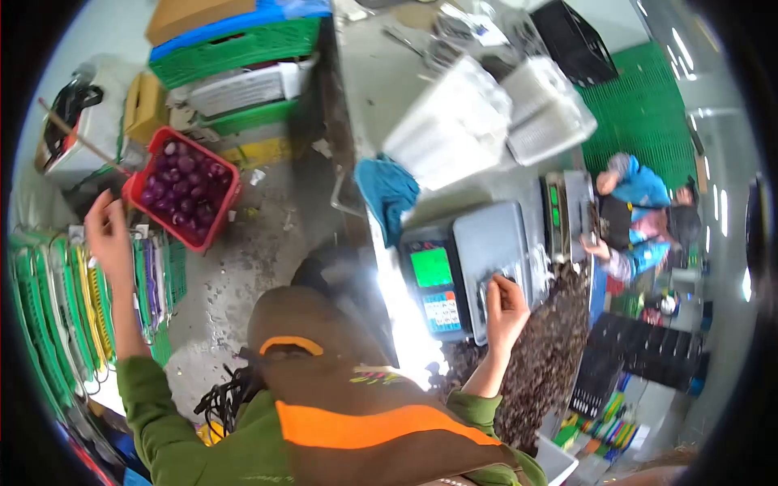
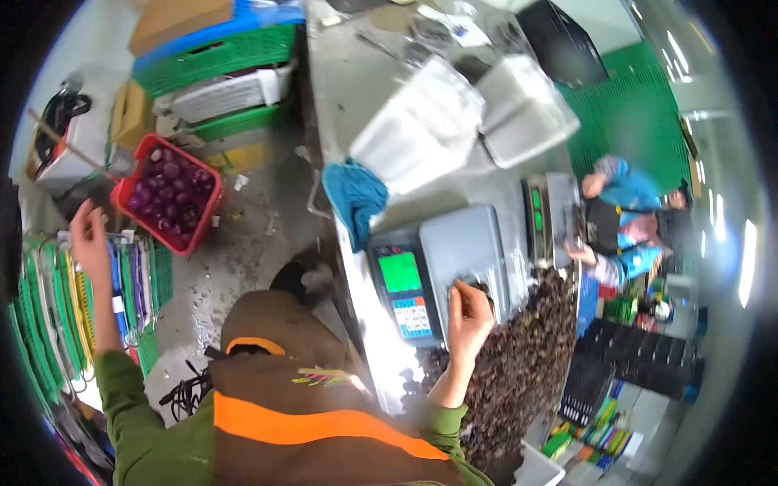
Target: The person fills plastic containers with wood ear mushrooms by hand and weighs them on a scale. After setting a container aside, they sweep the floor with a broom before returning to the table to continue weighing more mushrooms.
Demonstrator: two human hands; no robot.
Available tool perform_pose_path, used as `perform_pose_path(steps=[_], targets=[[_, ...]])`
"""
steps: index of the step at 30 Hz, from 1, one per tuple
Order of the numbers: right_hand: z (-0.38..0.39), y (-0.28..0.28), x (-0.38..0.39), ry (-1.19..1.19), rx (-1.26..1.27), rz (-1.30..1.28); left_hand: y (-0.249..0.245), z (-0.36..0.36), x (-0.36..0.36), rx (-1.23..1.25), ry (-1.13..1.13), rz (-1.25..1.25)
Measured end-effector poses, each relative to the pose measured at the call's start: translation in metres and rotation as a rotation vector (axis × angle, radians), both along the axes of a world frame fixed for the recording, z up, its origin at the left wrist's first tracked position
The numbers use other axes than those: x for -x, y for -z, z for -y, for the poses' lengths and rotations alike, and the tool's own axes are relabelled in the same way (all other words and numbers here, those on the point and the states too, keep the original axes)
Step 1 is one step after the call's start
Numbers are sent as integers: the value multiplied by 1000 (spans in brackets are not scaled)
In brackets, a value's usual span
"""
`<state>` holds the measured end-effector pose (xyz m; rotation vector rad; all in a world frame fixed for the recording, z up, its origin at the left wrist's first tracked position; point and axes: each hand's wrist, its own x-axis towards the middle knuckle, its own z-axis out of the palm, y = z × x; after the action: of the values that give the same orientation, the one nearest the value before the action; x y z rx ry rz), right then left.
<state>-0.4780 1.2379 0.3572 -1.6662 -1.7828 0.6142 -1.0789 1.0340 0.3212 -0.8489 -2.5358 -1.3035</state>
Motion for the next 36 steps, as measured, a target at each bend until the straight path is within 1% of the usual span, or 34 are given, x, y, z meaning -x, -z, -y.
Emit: perform_pose_path(steps=[1,2,3,4,5,6,8,9,10,11,12,14,15,16,18,20,21,22,23,24,25,26,27,28,29,30,31,32,33,34,36], targets=[[-7,-8,37,-94,-12,93,-14,38,26,41,-87,-100],[-11,-5,66,-164,-23,71,-32,75,48,69,-143,-85],[-14,4,92,-228,-4,59,-56,94,58,173,-232,-261],[-18,11,116,-295,15,56,-59,129,88,97,-261,-303],[-20,12,149,-367,28,25,-82,144,96,155,-314,-374],[-20,11,181,-444,39,-4,-93,157,108,146,-329,-365],[-22,7,237,-607,147,-59,-108,179,129,71,-306,-483],[-27,4,261,-718,165,-48,-113,183,138,61,-342,-496],[-32,3,283,-791,173,-33,-125,174,141,188,-421,-622],[-41,8,301,-863,158,30,-135,167,147,320,-500,-741],[-52,15,319,-933,138,96,-143,169,160,311,-541,-754],[-72,24,357,-963,132,334,-160,177,184,499,-505,-1076],[-83,33,378,-968,113,423,-170,176,190,502,-573,-1084],[-91,27,408,-978,237,475,-179,183,195,532,-613,-1104],[-105,35,471,-1108,164,376,-197,203,205,625,-736,-1044],[-101,30,550,-1214,251,236,-215,217,215,767,-937,-872],[-98,34,590,-1307,241,152,-222,216,221,885,-1101,-698],[-95,39,631,-1385,362,58,-232,207,226,1079,-1312,-415],[-87,36,673,-1449,511,8,-245,190,235,1356,-1461,-91],[-78,41,714,-1498,633,-52,-253,184,242,1549,-1487,121],[-69,38,757,-1566,752,-55,-260,186,247,1653,-1474,227],[-59,46,802,-1648,756,-77,-229,246,246,1535,-1383,-79],[-49,54,844,-1726,766,-91,-199,306,245,1424,-1232,-372],[-37,53,887,-1708,900,-69,-168,366,243,1349,-1063,-620],[-26,49,935,-1692,1026,-36,-202,289,224,2324,-1129,-859],[-16,66,989,-1667,1044,-73,-233,252,223,2337,-1151,-808],[-7,93,1046,-1644,1068,-114,-266,228,226,1644,-1039,-1062],[2,112,1106,-1614,1030,-103,-280,218,231,952,-886,-1203],[14,116,1164,-1591,988,-88,-229,246,221,513,-1168,-977],[34,109,1205,-1542,691,29,-276,206,251,734,-898,-1376],[56,117,1297,-1535,137,59,-278,204,246,639,-851,-1238]])
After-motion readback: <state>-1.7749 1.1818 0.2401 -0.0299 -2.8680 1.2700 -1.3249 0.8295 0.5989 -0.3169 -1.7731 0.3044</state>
